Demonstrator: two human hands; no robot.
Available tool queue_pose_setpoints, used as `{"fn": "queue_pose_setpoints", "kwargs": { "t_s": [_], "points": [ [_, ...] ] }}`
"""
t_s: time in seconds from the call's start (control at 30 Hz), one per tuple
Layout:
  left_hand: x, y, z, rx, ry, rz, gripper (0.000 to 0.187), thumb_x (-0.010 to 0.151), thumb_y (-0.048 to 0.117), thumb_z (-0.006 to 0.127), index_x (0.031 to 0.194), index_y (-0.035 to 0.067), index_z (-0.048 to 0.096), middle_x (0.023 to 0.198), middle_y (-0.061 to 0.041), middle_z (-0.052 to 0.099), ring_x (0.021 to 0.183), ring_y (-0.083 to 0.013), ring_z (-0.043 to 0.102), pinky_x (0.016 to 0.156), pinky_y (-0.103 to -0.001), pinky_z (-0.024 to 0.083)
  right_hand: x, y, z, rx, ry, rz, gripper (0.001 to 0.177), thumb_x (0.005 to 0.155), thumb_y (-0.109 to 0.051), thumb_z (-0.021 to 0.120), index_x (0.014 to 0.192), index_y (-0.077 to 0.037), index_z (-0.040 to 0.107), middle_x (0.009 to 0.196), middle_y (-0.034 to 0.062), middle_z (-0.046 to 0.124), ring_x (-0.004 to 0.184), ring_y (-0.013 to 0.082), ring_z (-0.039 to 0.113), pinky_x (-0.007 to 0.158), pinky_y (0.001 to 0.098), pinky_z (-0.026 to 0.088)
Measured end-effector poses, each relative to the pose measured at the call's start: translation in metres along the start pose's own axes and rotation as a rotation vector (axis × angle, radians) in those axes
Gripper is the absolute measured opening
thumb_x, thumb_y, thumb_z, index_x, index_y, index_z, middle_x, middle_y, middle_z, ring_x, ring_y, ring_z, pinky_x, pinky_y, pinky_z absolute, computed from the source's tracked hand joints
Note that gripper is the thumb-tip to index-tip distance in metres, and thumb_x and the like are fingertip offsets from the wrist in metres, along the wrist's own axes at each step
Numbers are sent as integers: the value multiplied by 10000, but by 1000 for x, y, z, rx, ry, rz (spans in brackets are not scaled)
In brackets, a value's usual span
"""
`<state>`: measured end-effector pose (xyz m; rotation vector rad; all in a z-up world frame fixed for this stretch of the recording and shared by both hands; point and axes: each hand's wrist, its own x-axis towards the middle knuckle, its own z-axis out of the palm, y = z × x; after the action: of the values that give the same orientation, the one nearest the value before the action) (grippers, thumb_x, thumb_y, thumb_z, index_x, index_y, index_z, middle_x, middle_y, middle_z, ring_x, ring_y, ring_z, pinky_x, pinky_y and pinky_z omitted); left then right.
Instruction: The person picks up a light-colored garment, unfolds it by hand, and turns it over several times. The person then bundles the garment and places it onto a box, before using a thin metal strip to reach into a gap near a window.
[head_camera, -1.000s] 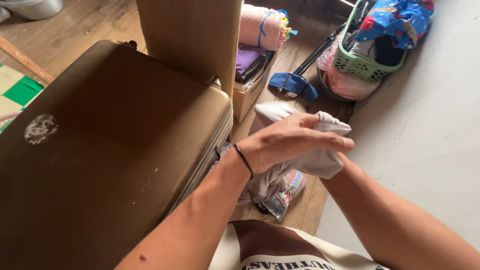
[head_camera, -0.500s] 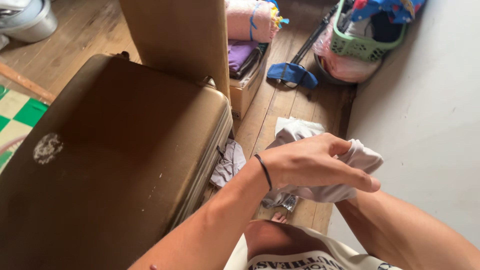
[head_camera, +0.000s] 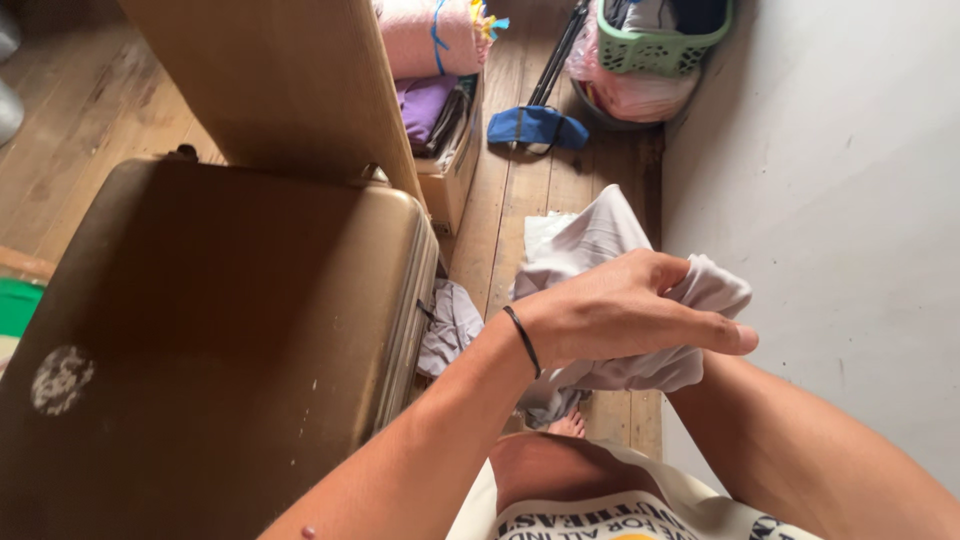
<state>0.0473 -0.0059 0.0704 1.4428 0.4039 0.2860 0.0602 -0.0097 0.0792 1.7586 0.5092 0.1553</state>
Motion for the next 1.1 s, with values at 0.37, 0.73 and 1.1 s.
{"fn": "queue_pose_setpoints", "kwargs": {
  "t_s": [0.37,0.73,1.1],
  "points": [
    [-45,-66,-100,-125,560,-102,404,804,144,703,1174,-16,728,975,-92,767,812,-153,692,675,-317,582,109,-50,22,2093,-709,-1332,281,887,-196,719,1116,-32,721,978,57,712,865,135,674,810,283,562],
    [-73,-203,-108,-32,240,-151,935,613,96,871,1427,150,415,1055,-82,716,880,-167,672,788,-363,569,67,103,-25,2346,-131,-2168,89,1053,-63,705,1114,-6,677,1046,94,710,978,203,715,953,376,605],
    [-92,-80,-162,-747,587,440,176,1053,229,607,1057,62,663,890,-28,672,759,-146,635,631,-319,519,245,-132,56,1652,893,-451,722,841,-245,753,1478,-128,434,1282,301,417,1219,469,451,1055,606,392]
  ]
}}
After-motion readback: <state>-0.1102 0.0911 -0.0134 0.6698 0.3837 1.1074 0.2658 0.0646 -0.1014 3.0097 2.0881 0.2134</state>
